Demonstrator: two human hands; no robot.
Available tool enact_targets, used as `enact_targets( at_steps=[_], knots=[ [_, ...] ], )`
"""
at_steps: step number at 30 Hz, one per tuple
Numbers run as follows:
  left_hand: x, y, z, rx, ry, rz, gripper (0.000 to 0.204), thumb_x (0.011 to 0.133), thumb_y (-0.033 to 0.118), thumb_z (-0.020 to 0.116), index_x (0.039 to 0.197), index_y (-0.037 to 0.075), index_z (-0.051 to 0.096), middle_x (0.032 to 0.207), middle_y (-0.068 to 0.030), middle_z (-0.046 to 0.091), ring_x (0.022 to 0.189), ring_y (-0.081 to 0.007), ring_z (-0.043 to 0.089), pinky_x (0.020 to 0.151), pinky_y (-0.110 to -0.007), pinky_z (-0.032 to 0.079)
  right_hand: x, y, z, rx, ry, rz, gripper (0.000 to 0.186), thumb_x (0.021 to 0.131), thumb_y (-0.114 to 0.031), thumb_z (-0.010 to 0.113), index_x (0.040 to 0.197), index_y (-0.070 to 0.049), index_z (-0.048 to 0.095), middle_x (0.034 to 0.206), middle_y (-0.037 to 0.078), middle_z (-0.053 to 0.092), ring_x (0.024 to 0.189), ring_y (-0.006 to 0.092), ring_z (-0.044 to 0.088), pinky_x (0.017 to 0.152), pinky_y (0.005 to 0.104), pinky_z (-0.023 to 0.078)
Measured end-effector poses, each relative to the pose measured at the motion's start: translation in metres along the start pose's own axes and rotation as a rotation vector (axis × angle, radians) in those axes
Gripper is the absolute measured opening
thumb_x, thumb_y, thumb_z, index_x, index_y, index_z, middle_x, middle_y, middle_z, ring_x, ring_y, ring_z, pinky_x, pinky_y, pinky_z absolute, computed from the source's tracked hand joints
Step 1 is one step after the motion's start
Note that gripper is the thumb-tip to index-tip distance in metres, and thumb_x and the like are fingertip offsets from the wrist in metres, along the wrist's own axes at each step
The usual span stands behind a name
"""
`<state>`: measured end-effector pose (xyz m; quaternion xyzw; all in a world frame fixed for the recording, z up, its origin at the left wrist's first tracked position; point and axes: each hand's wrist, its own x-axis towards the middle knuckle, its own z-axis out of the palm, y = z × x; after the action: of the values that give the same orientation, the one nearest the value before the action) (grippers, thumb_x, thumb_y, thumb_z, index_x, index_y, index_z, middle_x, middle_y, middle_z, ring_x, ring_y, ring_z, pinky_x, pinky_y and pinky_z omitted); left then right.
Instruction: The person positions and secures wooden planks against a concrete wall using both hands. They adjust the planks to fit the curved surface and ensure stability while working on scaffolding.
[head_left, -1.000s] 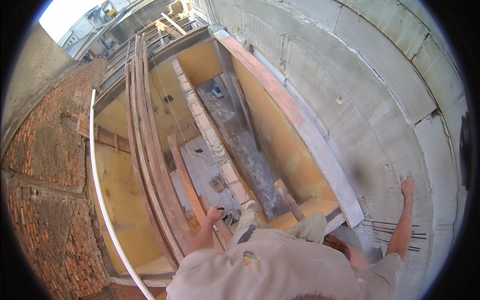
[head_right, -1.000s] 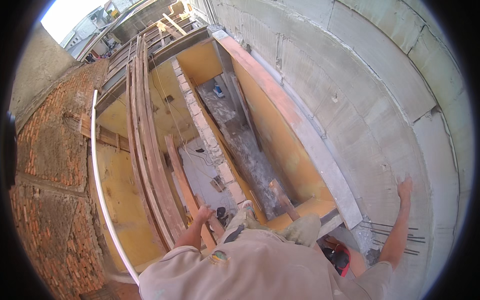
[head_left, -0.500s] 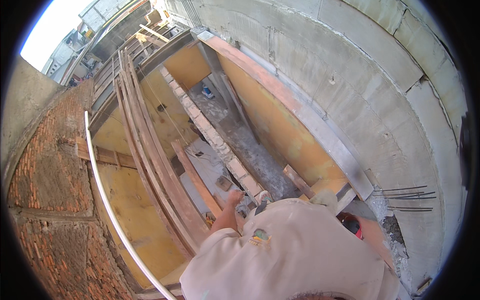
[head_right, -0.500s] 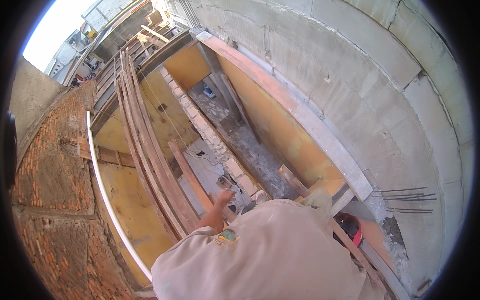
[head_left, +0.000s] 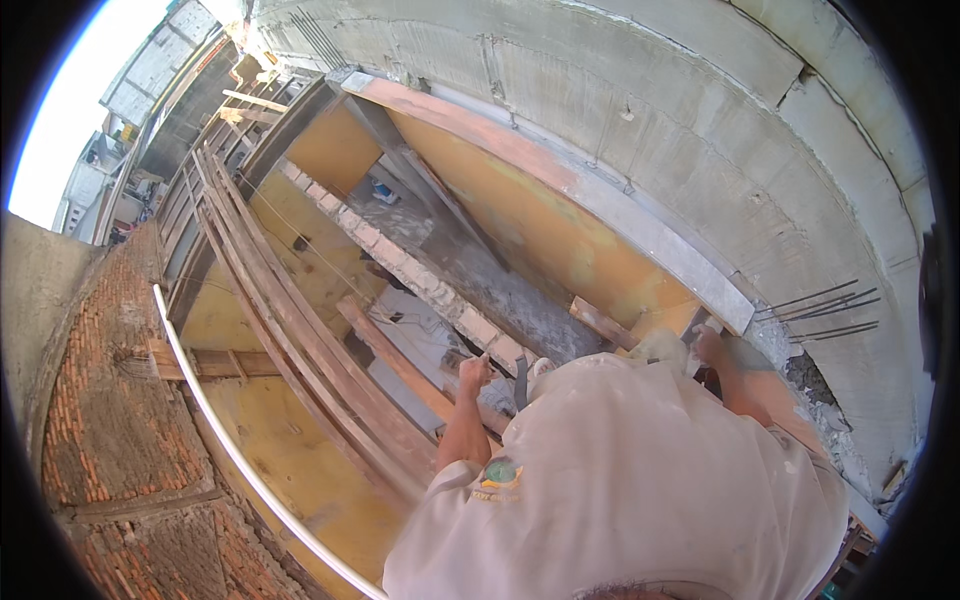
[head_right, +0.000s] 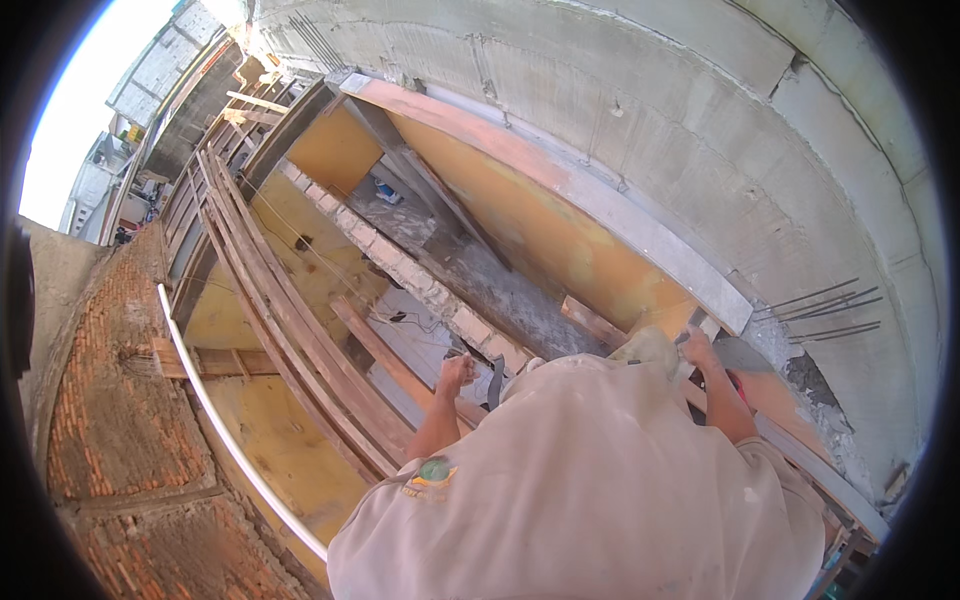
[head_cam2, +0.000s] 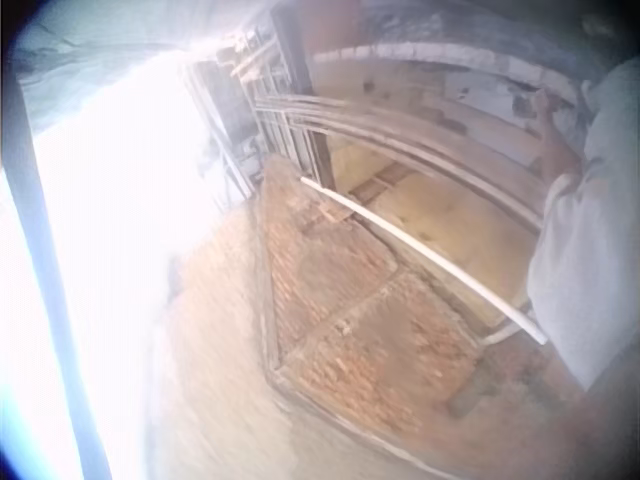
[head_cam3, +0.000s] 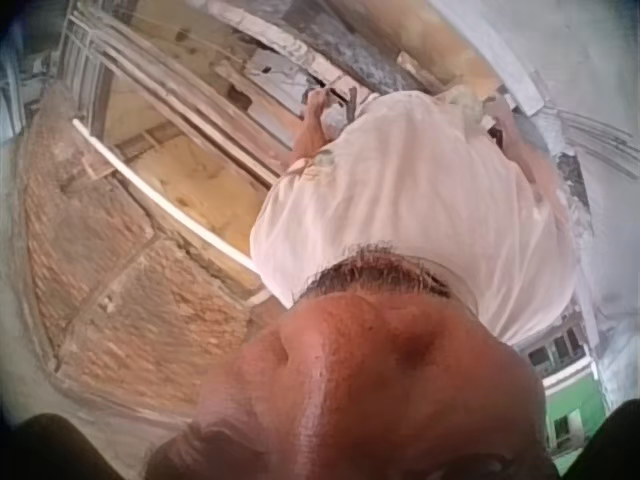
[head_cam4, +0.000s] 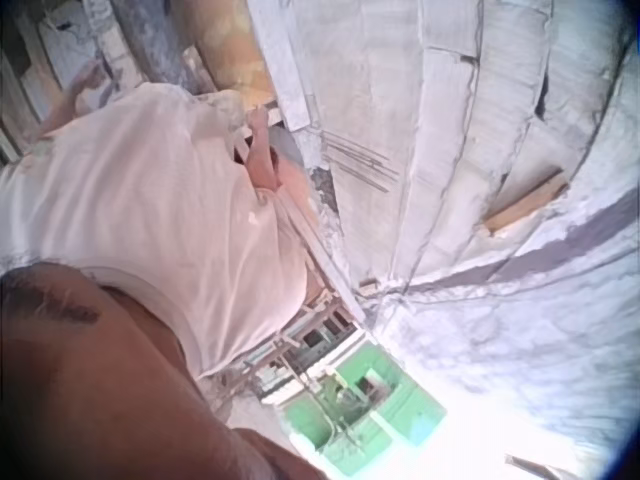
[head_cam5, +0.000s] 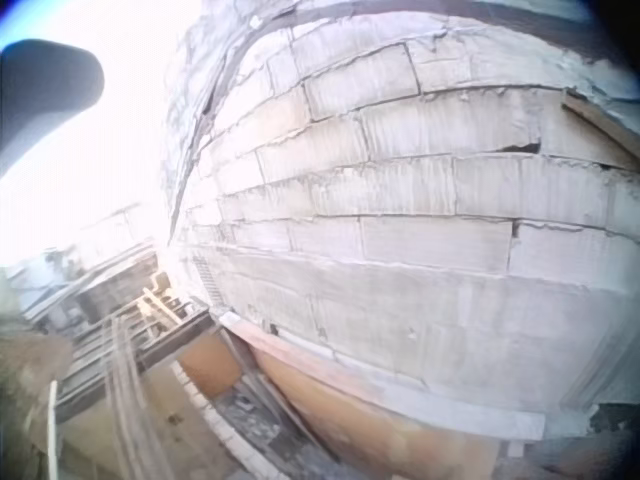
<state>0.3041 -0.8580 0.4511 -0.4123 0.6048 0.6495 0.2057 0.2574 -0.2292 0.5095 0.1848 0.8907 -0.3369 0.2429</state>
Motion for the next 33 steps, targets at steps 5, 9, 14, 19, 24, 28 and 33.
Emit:
enact_targets(
  at_steps=[5, 9, 14, 19, 24, 28, 33],
  knots=[
    [0.046, -0.103, -0.048, 1.351, -0.278, 0.710, 0.009, 0.085, 0.019, 0.070, 0.086, 0.010, 0.069, 0.076, -0.0100, 0.069, 0.063, -0.0261, 0.069, 0.055, -0.038, 0.057, -0.038, -0.073, 0.019, -0.240, -0.022, -0.140, 0.049, 0.083, -0.030, 0.071, 0.121, 0.000, 0.064, 0.107, 0.027, 0.068, 0.104, 0.0405, 0.066, 0.092, 0.0460, 0.051],
    [0.047, -0.143, -0.055, 1.892, -0.275, 0.704, 0.031, 0.084, 0.025, 0.069, 0.114, 0.017, 0.071, 0.096, -0.0093, 0.073, 0.094, -0.0274, 0.071, 0.081, -0.043, 0.056, -0.071, -0.073, 0.032, -0.073, 0.117, 0.008, 0.044, 0.085, -0.035, 0.069, 0.111, 0.001, 0.068, 0.108, 0.026, 0.069, 0.104, 0.0416, 0.066, 0.092, 0.0471, 0.051],
    [0.080, -0.087, -0.078, 1.771, -0.566, 0.891, 0.037, 0.088, 0.023, 0.067, 0.123, 0.012, 0.065, 0.109, -0.0123, 0.071, 0.104, -0.0298, 0.068, 0.086, -0.046, 0.054, -0.112, -0.022, 0.037, 0.118, 0.285, 0.130, 0.044, 0.089, -0.038, 0.065, 0.109, 0.000, 0.069, 0.107, 0.027, 0.068, 0.102, 0.0419, 0.066, 0.090, 0.0481, 0.051],
    [0.081, 0.024, -0.040, 0.488, -0.285, -0.062, 0.042, 0.095, 0.022, 0.061, 0.130, 0.000, 0.055, 0.127, -0.0168, 0.061, 0.106, -0.0359, 0.066, 0.082, -0.049, 0.052, -0.175, 0.028, 0.087, 0.171, 0.384, 0.328, 0.047, 0.094, -0.042, 0.055, 0.101, 0.003, 0.069, 0.098, 0.028, 0.068, 0.096, 0.0432, 0.067, 0.087, 0.0524, 0.051],
    [0.076, 0.114, 0.016, 0.419, -0.250, -0.008, 0.054, 0.094, 0.016, 0.062, 0.139, -0.004, 0.041, 0.131, -0.0176, 0.059, 0.108, -0.0349, 0.066, 0.079, -0.045, 0.053, -0.196, 0.068, 0.151, 0.125, 0.285, 0.470, 0.040, 0.094, -0.034, 0.054, 0.098, 0.003, 0.070, 0.098, 0.028, 0.070, 0.096, 0.0411, 0.068, 0.087, 0.0499, 0.053],
    [0.067, 0.130, 0.075, 0.516, -0.366, 0.038, 0.055, 0.093, 0.013, 0.063, 0.139, -0.006, 0.039, 0.129, -0.0190, 0.060, 0.102, -0.0331, 0.069, 0.077, -0.041, 0.055, -0.221, 0.076, 0.186, 0.232, 0.263, 0.516, 0.035, 0.093, -0.029, 0.054, 0.100, 0.002, 0.071, 0.099, 0.027, 0.070, 0.095, 0.0411, 0.069, 0.087, 0.0489, 0.054],
    [0.040, 0.095, 0.121, 0.684, -0.463, 0.069, 0.043, 0.088, 0.008, 0.065, 0.126, -0.008, 0.054, 0.095, -0.0148, 0.067, 0.071, -0.0231, 0.068, 0.058, -0.032, 0.055, -0.237, 0.057, 0.186, 0.387, 0.395, 0.467, 0.034, 0.093, -0.027, 0.056, 0.107, 0.002, 0.068, 0.105, 0.028, 0.069, 0.086, 0.0406, 0.070, 0.081, 0.0468, 0.055]
  ],
)
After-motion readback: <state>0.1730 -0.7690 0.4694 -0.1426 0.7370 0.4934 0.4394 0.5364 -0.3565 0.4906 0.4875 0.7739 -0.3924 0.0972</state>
